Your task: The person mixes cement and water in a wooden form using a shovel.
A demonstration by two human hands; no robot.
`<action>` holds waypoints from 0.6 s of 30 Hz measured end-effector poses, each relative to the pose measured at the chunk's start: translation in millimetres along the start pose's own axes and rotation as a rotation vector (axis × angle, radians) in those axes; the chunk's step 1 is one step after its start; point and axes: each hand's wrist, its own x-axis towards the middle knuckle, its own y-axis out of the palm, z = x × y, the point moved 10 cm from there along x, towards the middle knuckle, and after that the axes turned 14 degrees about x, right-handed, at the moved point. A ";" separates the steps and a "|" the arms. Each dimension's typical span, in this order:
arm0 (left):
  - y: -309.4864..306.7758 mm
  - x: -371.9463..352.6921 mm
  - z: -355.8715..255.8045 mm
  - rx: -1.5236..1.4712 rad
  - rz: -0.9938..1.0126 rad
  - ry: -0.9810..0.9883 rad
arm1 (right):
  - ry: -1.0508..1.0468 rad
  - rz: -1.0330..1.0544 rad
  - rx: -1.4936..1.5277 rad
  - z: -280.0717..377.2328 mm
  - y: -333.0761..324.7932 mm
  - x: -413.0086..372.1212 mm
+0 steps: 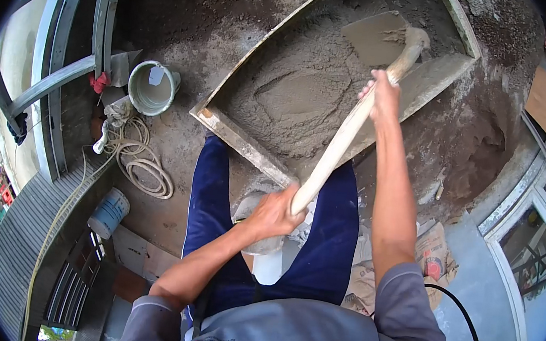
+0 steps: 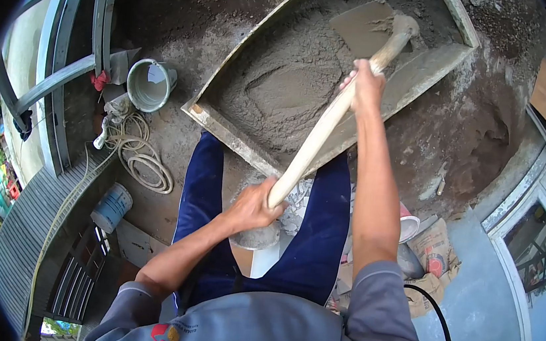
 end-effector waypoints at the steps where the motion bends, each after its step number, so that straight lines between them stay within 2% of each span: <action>1: -5.2 32.6 -5.6 -0.040 0.001 -0.007 | -0.026 -0.016 -0.036 13.0 6.6 37.7; 4: -38.3 105.2 0.5 0.049 -0.128 -0.096 | -0.003 0.025 -0.067 3.6 29.9 142.9; 6: -43.4 99.0 14.7 0.024 -0.153 -0.161 | 0.030 0.017 -0.146 -32.5 43.1 147.7; 9: -10.3 57.4 67.4 -0.119 -0.148 -0.259 | 0.056 -0.007 -0.205 -87.6 55.8 93.3; 12: 11.5 13.4 99.2 -0.065 -0.094 -0.334 | 0.089 -0.028 -0.196 -133.6 41.2 52.8; 15: 32.6 -17.4 121.7 -0.098 -0.127 -0.342 | 0.110 -0.036 -0.220 -173.6 32.6 25.3; 18: 44.9 -49.0 137.6 -0.105 -0.053 -0.417 | 0.155 -0.078 -0.240 -200.9 24.9 -3.6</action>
